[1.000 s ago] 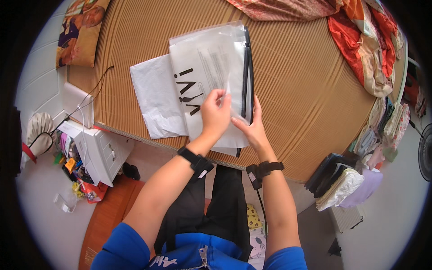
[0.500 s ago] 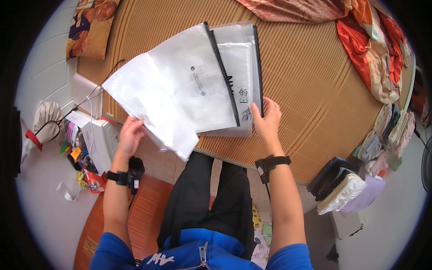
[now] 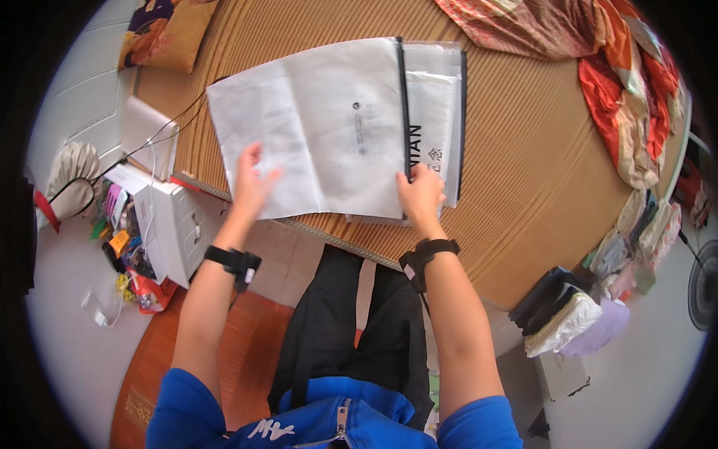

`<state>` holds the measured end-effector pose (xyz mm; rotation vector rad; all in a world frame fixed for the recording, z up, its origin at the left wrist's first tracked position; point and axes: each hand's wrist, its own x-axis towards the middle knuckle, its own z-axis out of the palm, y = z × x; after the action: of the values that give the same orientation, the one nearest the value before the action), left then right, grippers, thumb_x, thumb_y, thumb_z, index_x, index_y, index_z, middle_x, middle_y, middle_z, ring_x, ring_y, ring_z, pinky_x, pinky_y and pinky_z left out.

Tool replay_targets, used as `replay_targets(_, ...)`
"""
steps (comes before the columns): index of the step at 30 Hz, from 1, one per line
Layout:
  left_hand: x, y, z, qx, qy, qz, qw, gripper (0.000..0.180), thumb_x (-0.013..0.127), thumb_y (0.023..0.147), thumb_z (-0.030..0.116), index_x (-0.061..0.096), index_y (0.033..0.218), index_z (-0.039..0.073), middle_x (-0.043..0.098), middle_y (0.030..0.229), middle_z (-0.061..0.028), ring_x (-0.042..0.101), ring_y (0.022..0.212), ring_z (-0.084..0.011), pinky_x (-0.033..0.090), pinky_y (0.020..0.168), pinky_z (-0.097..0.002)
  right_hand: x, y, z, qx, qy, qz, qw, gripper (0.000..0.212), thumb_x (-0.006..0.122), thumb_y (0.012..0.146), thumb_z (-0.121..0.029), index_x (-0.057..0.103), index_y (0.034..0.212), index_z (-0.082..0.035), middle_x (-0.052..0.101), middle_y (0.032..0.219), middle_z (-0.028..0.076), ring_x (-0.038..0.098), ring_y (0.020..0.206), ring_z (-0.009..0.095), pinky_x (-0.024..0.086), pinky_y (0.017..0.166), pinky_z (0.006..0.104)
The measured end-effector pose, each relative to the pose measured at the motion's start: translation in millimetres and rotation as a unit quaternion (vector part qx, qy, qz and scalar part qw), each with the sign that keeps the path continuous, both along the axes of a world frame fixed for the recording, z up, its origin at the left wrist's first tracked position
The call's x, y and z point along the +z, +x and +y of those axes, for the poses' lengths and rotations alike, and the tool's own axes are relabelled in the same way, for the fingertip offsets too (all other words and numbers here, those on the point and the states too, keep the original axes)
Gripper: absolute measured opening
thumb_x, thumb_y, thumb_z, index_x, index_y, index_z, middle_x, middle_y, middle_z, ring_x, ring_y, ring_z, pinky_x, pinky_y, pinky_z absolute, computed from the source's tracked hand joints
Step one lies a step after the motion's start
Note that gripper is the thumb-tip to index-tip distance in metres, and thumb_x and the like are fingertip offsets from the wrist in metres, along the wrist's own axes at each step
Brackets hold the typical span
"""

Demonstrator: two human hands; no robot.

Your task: The person selects plastic bags from a folder, retrieves folded clothes from a stack, and inserts the clothing items into the individual bags on a bed.

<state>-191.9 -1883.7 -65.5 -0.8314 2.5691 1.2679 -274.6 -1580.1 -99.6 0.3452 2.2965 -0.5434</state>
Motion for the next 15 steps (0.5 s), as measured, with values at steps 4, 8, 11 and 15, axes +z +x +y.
replay_targets(4,41,1,95,-0.198,-0.002,-0.038,0.979,0.108,0.081,0.063,0.025,0.013,0.146,0.013,0.022,0.146,-0.0203,0.023,0.135,-0.0399,0.022,0.104,-0.0610,45,13,-39,0.025,-0.246,0.202,0.948,0.021,0.064,0.077,-0.016,0.054,0.087,0.000,0.054,0.087,0.018,0.051,0.086,0.036,0.041,0.077,0.0438)
replay_targets(8,20,20,123,-0.158,-0.033,0.074,0.984,0.101,0.075,0.071,0.030,0.010,0.145,0.005,0.018,0.147,-0.0242,0.020,0.137,-0.0397,0.021,0.102,-0.0639,105,14,-83,0.010,-0.367,0.104,0.924,0.019,0.059,0.079,-0.012,0.051,0.089,0.002,0.059,0.079,0.021,0.059,0.072,0.037,0.048,0.064,0.0392)
replay_targets(11,33,12,108,-0.014,0.243,0.115,0.963,0.068,0.064,0.083,0.025,0.031,0.135,-0.003,0.050,0.118,-0.0186,0.051,0.109,-0.0284,0.042,0.091,-0.0394,119,14,-101,0.001,-0.402,0.046,0.914,0.022,0.061,0.082,-0.014,0.050,0.094,0.001,0.061,0.085,0.020,0.061,0.077,0.033,0.049,0.069,0.0371)
replay_targets(15,37,19,79,0.085,-0.013,0.149,0.985,0.038,0.057,0.090,0.016,0.045,0.119,-0.004,0.057,0.102,-0.0144,0.059,0.091,-0.0244,0.047,0.080,-0.0327,120,19,-115,-0.007,-0.511,0.058,0.858,0.034,0.064,0.084,-0.018,0.051,0.108,0.000,0.062,0.096,0.016,0.062,0.089,0.026,0.048,0.081,0.0344)
